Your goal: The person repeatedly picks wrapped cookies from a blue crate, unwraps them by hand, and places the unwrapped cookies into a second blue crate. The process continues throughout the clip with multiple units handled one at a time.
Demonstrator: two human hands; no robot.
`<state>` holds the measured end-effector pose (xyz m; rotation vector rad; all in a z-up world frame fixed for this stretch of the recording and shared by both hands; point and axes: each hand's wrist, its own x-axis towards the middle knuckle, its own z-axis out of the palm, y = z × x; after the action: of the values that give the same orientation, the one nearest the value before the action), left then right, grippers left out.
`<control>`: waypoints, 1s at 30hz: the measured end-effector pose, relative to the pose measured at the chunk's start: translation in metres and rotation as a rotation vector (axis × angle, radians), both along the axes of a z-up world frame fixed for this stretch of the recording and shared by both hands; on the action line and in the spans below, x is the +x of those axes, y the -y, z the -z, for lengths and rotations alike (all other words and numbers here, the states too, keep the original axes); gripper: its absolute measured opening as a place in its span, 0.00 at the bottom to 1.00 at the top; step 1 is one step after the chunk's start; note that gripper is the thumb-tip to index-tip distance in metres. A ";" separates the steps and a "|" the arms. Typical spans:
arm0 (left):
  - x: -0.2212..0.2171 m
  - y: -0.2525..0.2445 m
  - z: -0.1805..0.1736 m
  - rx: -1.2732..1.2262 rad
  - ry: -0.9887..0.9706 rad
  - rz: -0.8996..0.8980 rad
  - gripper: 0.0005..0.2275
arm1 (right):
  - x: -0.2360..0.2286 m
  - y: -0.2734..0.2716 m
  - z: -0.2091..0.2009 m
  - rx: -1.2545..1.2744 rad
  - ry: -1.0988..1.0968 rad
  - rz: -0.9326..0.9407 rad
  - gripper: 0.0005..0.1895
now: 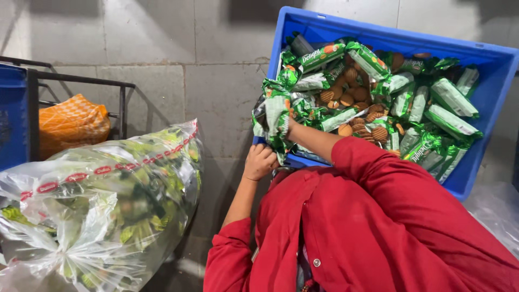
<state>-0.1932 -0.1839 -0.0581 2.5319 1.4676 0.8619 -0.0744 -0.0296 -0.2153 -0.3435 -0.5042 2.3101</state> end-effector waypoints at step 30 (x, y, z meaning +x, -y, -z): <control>0.074 -0.005 0.123 -0.183 2.435 -1.079 0.24 | 0.428 0.014 -0.094 0.180 0.933 0.502 0.22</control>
<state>-0.1188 -0.1791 -0.1808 -0.6342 1.0631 2.0090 0.3532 -0.0441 -0.1215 -1.3074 -0.9304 1.5011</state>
